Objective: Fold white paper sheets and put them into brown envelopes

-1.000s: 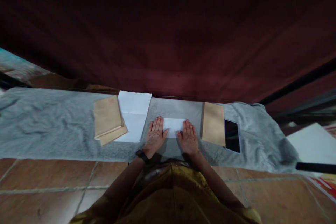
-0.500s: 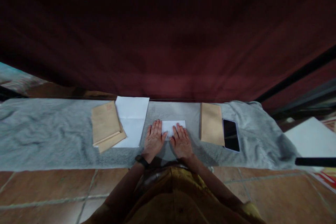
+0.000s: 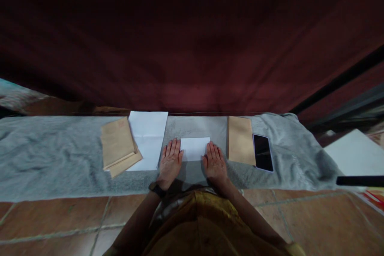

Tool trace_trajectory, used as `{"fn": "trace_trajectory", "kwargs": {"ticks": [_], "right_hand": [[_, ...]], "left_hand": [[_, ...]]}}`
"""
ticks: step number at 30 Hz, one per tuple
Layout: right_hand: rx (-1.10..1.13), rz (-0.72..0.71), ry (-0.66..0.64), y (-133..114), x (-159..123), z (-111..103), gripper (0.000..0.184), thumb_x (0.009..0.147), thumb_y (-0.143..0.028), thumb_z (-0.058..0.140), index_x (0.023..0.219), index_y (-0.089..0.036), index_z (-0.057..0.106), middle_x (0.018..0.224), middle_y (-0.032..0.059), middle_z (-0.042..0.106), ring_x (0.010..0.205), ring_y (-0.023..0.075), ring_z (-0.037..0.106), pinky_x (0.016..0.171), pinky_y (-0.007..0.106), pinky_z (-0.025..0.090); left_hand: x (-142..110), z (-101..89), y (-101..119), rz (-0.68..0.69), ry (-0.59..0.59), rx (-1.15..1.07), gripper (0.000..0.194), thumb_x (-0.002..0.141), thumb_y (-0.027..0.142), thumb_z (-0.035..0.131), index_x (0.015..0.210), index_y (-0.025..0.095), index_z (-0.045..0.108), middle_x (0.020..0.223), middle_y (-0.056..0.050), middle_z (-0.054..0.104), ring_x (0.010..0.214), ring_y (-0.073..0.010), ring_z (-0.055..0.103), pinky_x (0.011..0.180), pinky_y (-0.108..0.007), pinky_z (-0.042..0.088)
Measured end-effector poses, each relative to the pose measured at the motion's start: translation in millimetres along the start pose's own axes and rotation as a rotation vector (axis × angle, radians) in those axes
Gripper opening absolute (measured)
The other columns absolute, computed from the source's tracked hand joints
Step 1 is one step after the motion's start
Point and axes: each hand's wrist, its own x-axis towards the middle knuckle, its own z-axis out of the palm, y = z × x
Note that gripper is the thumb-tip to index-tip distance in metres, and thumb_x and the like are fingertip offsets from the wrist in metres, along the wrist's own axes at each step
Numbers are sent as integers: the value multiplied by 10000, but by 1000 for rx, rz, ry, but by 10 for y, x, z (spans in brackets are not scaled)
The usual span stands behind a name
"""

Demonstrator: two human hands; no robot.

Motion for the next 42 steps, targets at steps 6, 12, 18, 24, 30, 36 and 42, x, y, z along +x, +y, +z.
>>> {"fn": "trace_trajectory", "kwargs": {"ticks": [6, 12, 18, 24, 30, 36, 42], "right_hand": [[0, -2, 5, 2, -10, -6, 602, 1055, -261, 378, 1607, -44, 275, 1597, 214, 413, 1498, 303, 386, 1217, 520, 318], [9, 9, -5, 0, 1, -12, 602, 1047, -248, 388, 1605, -45, 287, 1593, 206, 424, 1494, 302, 390, 1214, 507, 315], [-2, 6, -15, 7, 2, -22, 608, 1047, -272, 395, 1599, -38, 293, 1601, 207, 415, 1495, 305, 385, 1215, 505, 314], [-12, -11, 5, 4, 0, -27, 603, 1053, -276, 407, 1597, -39, 298, 1601, 208, 416, 1499, 303, 379, 1221, 501, 311], [-17, -14, 21, 11, 6, -14, 583, 1057, -287, 408, 1571, -21, 345, 1581, 218, 443, 1498, 302, 378, 1220, 499, 313], [-11, -7, 27, -5, -1, -25, 571, 1053, -279, 410, 1560, -20, 372, 1586, 210, 438, 1496, 305, 382, 1227, 496, 302], [-4, -15, 30, 13, -1, -23, 562, 1045, -280, 411, 1544, -20, 402, 1574, 211, 457, 1479, 318, 408, 1215, 502, 316]], "left_hand": [[-20, -53, 220, 21, 46, -42, 578, 1071, 320, 282, 1616, 129, 267, 1648, -163, 355, 1550, -282, 289, 1235, -521, 325], [-62, 18, 601, 281, -135, -74, 579, 1060, 352, 336, 1603, 154, 304, 1666, -101, 340, 1557, -239, 271, 1264, -472, 293], [-103, 38, 448, 175, -109, -29, 627, 1052, 348, 315, 1630, 124, 223, 1653, -139, 350, 1546, -237, 302, 1265, -467, 281], [-112, 2, 254, 92, -54, -12, 613, 1056, 341, 291, 1623, 110, 248, 1648, -151, 352, 1544, -260, 305, 1255, -492, 283], [-120, -23, 169, 58, -61, -41, 582, 1057, 334, 300, 1588, 96, 330, 1634, -154, 381, 1533, -273, 331, 1256, -506, 273], [137, -13, 109, 98, -15, -176, 518, 1056, 298, 320, 1535, 134, 425, 1617, -140, 423, 1506, -258, 380, 1219, -467, 357], [544, -106, 283, 120, -161, -147, 468, 994, 168, 416, 1445, 140, 538, 1440, -131, 599, 1326, -255, 546, 1135, -411, 427]]}}
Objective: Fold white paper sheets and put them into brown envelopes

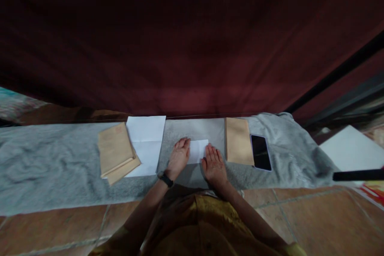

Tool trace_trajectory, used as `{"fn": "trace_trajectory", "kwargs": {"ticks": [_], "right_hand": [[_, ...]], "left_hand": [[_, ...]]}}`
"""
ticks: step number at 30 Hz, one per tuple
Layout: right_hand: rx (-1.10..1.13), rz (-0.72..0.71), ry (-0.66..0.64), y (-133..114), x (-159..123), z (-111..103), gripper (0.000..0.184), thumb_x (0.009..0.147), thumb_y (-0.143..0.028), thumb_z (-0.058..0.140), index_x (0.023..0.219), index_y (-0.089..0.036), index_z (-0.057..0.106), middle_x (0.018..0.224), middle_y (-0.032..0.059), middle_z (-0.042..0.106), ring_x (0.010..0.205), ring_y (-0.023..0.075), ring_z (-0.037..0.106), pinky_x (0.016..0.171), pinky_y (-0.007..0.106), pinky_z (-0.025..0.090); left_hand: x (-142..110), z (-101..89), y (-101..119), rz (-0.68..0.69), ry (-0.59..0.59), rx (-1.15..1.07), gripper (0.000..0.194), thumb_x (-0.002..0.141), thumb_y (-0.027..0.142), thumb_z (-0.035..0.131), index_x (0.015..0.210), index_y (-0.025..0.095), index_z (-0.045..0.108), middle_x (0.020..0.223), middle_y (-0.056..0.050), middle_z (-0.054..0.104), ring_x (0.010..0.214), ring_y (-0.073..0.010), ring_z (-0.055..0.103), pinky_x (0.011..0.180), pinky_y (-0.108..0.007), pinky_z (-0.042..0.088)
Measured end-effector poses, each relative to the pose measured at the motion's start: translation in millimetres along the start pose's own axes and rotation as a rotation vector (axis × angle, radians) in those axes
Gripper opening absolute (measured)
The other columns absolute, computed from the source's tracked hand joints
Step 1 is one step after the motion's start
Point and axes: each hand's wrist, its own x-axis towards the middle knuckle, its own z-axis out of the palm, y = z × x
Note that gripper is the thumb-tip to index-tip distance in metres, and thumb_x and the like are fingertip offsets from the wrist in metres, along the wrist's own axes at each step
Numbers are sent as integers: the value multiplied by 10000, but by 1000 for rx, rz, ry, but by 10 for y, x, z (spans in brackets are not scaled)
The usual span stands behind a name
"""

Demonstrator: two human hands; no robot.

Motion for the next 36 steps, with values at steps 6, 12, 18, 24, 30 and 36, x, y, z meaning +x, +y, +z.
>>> {"fn": "trace_trajectory", "kwargs": {"ticks": [6, 12, 18, 24, 30, 36], "right_hand": [[34, 10, -27, 17, -6, 2, 579, 1040, -284, 406, 1567, -46, 371, 1581, 204, 449, 1490, 308, 392, 1208, 513, 324], [68, 14, -46, 35, 4, -55, 594, 1038, -274, 401, 1588, -60, 332, 1585, 187, 452, 1491, 298, 391, 1213, 512, 321], [92, 16, -47, 37, -4, -58, 587, 1040, -267, 395, 1586, -62, 330, 1594, 184, 441, 1497, 293, 382, 1218, 512, 323], [187, 32, -30, 74, -6, -52, 588, 1056, -272, 378, 1612, -110, 277, 1580, 180, 463, 1472, 298, 420, 1201, 545, 364], [407, 158, 43, 150, -19, -24, 604, 1087, -340, 318, 1638, -132, 185, 1577, 199, 453, 1462, 291, 438, 1151, 537, 447], [477, 251, 114, 201, -61, -3, 575, 1098, -349, 255, 1638, -155, 211, 1607, 159, 427, 1493, 240, 399, 1181, 451, 422]], "left_hand": [[149, -110, -10, -64, -65, 45, 402, 946, 180, 538, 1339, 206, 624, 1290, -104, 647, 1181, -271, 589, 1002, -408, 474], [195, -234, 52, -123, -106, 44, 219, 924, 192, 595, 1130, 193, 671, 1233, -107, 656, 1150, -267, 600, 987, -383, 454], [224, -309, 78, -173, -147, 12, 205, 890, 179, 654, 1094, 161, 669, 1184, -136, 687, 1117, -286, 632, 972, -389, 459], [253, -422, 55, -165, -126, -50, 57, 890, 153, 659, 912, 205, 667, 968, -57, 710, 923, -221, 674, 861, -326, 492], [129, -727, 129, 65, 260, -148, 97, 996, 218, 521, 1004, 215, 618, 1019, -66, 680, 996, -243, 633, 914, -383, 495], [-282, -360, 64, 166, 76, 21, 255, 994, 139, 444, 1091, 222, 665, 1225, -101, 688, 1167, -262, 614, 1048, -433, 461]]}}
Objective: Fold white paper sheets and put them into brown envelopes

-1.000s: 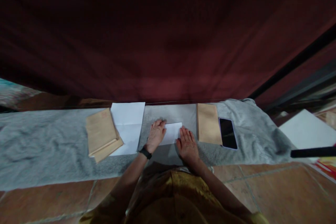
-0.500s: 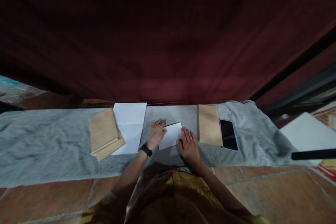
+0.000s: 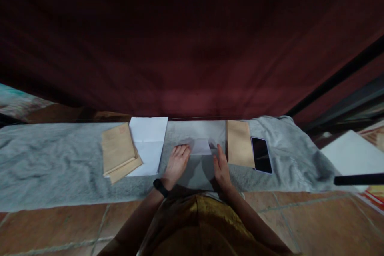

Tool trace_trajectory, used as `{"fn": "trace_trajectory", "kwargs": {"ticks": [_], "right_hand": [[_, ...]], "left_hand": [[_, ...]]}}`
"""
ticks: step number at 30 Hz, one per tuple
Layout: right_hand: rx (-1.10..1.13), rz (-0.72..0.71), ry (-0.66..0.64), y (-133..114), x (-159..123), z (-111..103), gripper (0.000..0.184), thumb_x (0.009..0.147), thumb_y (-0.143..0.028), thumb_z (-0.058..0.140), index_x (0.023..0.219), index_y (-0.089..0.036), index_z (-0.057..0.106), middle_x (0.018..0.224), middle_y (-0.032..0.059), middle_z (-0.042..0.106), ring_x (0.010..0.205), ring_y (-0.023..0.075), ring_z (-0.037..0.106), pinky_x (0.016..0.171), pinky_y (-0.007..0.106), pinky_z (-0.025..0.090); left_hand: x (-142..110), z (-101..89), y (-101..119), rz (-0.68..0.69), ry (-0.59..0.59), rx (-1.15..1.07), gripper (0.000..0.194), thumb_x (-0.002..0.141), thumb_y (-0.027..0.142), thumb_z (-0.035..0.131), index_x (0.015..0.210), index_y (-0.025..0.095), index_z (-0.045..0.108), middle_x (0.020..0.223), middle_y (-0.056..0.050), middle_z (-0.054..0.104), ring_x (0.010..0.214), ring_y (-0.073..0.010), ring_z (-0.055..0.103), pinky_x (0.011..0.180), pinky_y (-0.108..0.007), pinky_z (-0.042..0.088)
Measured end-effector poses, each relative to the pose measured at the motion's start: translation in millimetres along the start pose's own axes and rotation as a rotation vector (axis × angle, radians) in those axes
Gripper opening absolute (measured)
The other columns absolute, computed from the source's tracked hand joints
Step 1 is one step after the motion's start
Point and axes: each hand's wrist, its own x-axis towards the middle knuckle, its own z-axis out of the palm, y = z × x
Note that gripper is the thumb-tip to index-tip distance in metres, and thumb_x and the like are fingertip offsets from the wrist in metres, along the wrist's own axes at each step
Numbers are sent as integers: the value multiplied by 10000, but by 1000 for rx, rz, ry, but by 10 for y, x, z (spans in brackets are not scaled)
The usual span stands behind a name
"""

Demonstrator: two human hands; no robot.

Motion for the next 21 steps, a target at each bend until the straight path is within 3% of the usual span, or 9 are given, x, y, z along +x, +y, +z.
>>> {"fn": "trace_trajectory", "kwargs": {"ticks": [4, 7, 10, 13, 16, 21], "right_hand": [[-45, -45, -17, -17, 7, -23, 553, 1089, -330, 265, 1620, -176, 284, 1586, 137, 463, 1478, 232, 419, 1168, 455, 431], [-84, -129, -79, -80, 24, -35, 521, 1077, -298, 306, 1581, -183, 374, 1588, 135, 459, 1478, 238, 413, 1194, 486, 393], [-136, -218, -150, -177, 55, -15, 491, 1070, -267, 325, 1542, -191, 438, 1598, 126, 450, 1487, 251, 399, 1229, 560, 316], [-163, -269, -200, -290, 113, 51, 488, 1072, -265, 324, 1529, -151, 452, 1602, 141, 441, 1491, 258, 396, 1226, 572, 317], [-208, -309, -246, -389, 192, 153, 502, 1075, -266, 319, 1537, -113, 439, 1606, 152, 433, 1502, 252, 383, 1223, 531, 344], [-333, -330, -314, -436, 243, 306, 529, 1082, -302, 323, 1560, -92, 407, 1598, 157, 443, 1513, 248, 363, 1233, 481, 335]], "left_hand": [[-271, 262, -30, 8, -81, -27, 314, 951, 91, 459, 1136, 228, 673, 1298, -88, 680, 1232, -245, 605, 1087, -432, 462], [-343, 248, -9, -26, -95, -66, 352, 890, 48, 484, 1126, 222, 678, 1342, -76, 667, 1284, -224, 580, 1126, -417, 450], [-314, 155, 33, -42, -114, -107, 341, 834, 56, 538, 1090, 220, 693, 1382, -69, 650, 1332, -220, 550, 1175, -405, 416], [-226, 147, 71, -40, -109, -126, 387, 885, 130, 536, 1244, 201, 662, 1447, -80, 614, 1389, -216, 513, 1211, -396, 378], [-129, 283, 99, -55, -73, -52, 502, 964, 161, 431, 1456, 124, 525, 1560, -139, 503, 1473, -234, 429, 1233, -427, 337], [-61, 560, 139, -29, -95, 91, 604, 961, 133, 369, 1561, 74, 383, 1641, -181, 362, 1559, -268, 262, 1260, -485, 264]]}}
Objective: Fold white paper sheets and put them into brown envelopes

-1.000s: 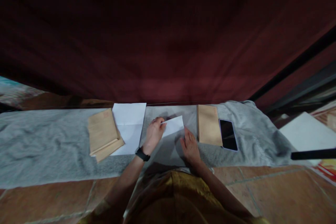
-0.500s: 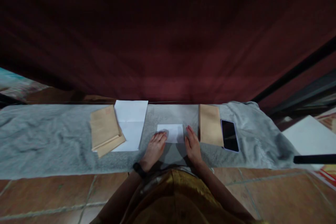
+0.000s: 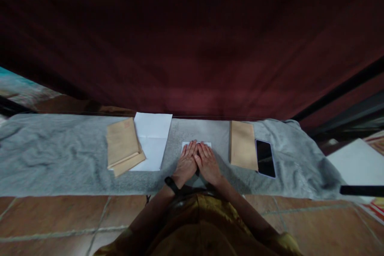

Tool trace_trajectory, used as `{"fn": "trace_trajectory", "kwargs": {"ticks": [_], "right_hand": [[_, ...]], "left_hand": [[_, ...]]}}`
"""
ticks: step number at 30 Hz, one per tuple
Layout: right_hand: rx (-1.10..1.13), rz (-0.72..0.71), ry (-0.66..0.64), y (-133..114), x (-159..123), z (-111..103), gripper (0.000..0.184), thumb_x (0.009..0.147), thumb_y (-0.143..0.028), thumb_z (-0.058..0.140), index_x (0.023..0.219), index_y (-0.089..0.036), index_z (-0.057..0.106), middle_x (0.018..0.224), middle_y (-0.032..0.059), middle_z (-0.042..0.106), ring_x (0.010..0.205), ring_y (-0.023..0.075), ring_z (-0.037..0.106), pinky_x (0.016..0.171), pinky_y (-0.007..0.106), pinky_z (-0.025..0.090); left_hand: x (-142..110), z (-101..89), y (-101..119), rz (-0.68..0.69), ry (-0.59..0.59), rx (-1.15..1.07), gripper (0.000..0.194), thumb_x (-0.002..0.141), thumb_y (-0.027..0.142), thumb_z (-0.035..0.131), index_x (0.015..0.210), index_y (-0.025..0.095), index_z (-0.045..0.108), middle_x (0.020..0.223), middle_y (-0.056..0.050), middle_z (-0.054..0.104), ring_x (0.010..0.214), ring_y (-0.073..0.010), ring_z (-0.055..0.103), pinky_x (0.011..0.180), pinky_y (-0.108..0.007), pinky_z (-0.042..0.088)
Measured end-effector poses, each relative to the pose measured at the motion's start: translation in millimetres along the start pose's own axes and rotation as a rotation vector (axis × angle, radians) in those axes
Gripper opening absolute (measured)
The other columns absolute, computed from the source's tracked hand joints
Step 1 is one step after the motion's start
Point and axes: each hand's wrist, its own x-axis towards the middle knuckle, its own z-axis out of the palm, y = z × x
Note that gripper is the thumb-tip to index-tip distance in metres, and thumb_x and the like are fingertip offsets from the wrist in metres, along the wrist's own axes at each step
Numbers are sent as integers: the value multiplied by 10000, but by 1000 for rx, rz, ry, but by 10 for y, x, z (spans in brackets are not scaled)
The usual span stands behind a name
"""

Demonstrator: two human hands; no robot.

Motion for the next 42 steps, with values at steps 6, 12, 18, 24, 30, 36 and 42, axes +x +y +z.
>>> {"fn": "trace_trajectory", "kwargs": {"ticks": [6, 12, 18, 24, 30, 36, 42], "right_hand": [[-69, 64, 53, 40, -55, 67, 572, 1089, -379, 355, 1578, -82, 368, 1606, 179, 420, 1518, 271, 350, 1234, 496, 302], [-88, 98, 67, 144, -71, 57, 591, 1085, -381, 367, 1581, -60, 349, 1593, 203, 431, 1502, 303, 367, 1213, 532, 310], [-121, 126, 94, 222, -115, 55, 592, 1089, -392, 339, 1575, -54, 361, 1601, 207, 416, 1495, 315, 376, 1210, 531, 299], [-127, 165, 105, 258, -169, 54, 610, 1089, -398, 333, 1586, -45, 335, 1592, 220, 422, 1496, 314, 372, 1212, 538, 289], [-125, 184, 137, 272, -197, 32, 601, 1090, -389, 327, 1573, -34, 354, 1593, 234, 415, 1485, 334, 382, 1197, 554, 304], [-132, 166, 132, 138, -134, -3, 601, 1086, -387, 345, 1568, -28, 354, 1624, 220, 370, 1507, 330, 346, 1208, 528, 305], [-95, 62, 101, 4, -144, 91, 578, 1086, -363, 346, 1584, -71, 342, 1606, 190, 420, 1506, 288, 365, 1214, 494, 313]], "left_hand": [[-26, 17, 15, -23, 12, 7, 621, 975, 155, 353, 1591, 78, 322, 1654, -165, 342, 1566, -250, 244, 1279, -479, 219], [-64, -27, -77, -87, 33, -21, 580, 1026, 245, 339, 1581, 78, 342, 1650, -161, 346, 1565, -248, 249, 1284, -475, 216], [-121, -53, -177, -190, 38, -13, 586, 1052, 317, 323, 1590, 83, 319, 1647, -166, 348, 1555, -255, 277, 1283, -477, 208], [-175, -57, -240, -268, 68, -8, 608, 1049, 347, 349, 1602, 101, 294, 1644, -171, 351, 1546, -271, 299, 1270, -496, 235], [-182, -51, -235, -287, 96, -1, 580, 1045, 327, 356, 1588, 123, 339, 1640, -162, 364, 1544, -272, 306, 1263, -505, 246], [-156, -81, -205, -275, 106, 13, 573, 1047, 327, 347, 1557, 68, 381, 1629, -197, 365, 1545, -300, 298, 1260, -527, 238], [-176, -44, -218, -292, 111, 31, 570, 1054, 336, 341, 1560, 76, 380, 1641, -183, 348, 1546, -288, 295, 1263, -503, 238]]}}
